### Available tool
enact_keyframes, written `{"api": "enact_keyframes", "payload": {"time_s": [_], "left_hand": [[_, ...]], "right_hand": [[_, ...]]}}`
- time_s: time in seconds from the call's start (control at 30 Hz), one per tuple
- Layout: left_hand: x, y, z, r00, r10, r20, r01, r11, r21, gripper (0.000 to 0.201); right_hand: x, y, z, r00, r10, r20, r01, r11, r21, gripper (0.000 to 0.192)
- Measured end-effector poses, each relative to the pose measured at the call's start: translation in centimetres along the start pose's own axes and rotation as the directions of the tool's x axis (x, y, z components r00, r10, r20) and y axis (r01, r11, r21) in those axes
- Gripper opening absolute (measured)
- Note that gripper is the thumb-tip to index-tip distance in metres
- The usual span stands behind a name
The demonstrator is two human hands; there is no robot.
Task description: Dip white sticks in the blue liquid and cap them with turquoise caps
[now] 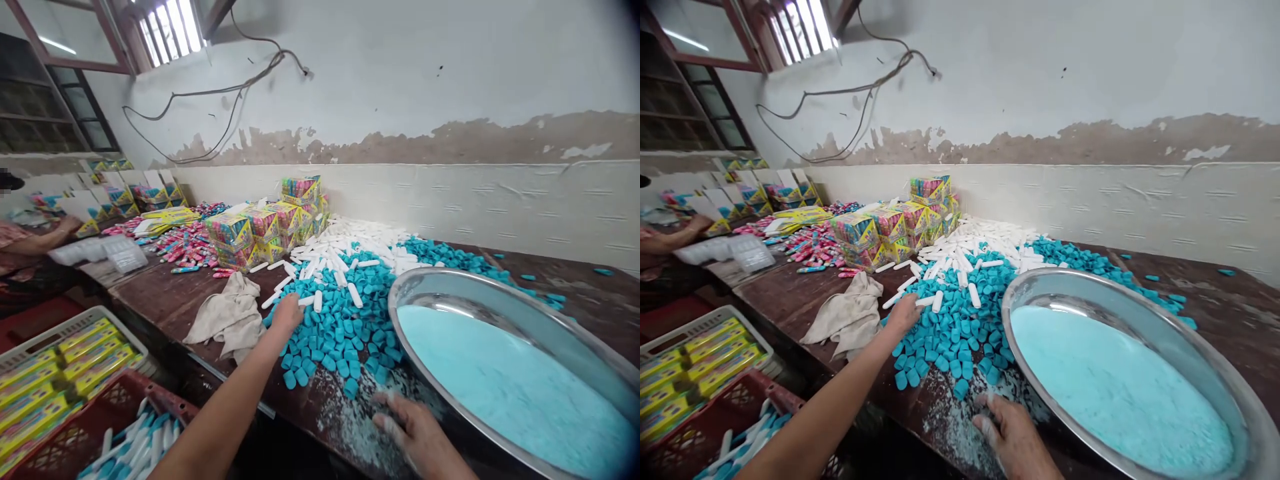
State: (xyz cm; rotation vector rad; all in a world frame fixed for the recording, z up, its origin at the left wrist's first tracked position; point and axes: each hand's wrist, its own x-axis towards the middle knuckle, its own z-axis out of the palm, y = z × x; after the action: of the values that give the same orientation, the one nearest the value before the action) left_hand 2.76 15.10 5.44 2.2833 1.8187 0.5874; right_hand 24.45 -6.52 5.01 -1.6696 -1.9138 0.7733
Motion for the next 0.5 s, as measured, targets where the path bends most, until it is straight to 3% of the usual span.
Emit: {"api": "enact_keyframes", "payload": {"time_s": [0.13, 0.27, 0.43, 0.5], "left_hand": [[-3.8, -0.5, -2.7, 0.999, -0.01, -0.031, 0.008, 0.998, -0.058, 0.025], [-9.8, 1.6, -5.1, 0.991, 0.13, 0.011, -0.124, 0.966, -0.228, 0.026], [-14.9, 6.5, -5.4, 0.88, 0.449, 0.155, -0.315, 0.796, -0.517, 0.019], [-15.3, 7.9, -4.5, 0.858, 0.481, 0.18, -0.312, 0.767, -0.561, 0.018]], "right_hand": [[0.8, -1.3, -0.3, 0.983, -0.158, -0.091, 0.152, 0.986, -0.075, 0.03], [1.8, -3.0, 0.1, 0.883, -0.41, -0.229, 0.323, 0.884, -0.338, 0.037], [-0.3, -2.9, 1.0, 0.731, -0.637, -0.244, 0.419, 0.702, -0.577, 0.05], [-1.9, -2.4, 0.2, 0.731, -0.639, -0.241, 0.42, 0.699, -0.579, 0.047]]}}
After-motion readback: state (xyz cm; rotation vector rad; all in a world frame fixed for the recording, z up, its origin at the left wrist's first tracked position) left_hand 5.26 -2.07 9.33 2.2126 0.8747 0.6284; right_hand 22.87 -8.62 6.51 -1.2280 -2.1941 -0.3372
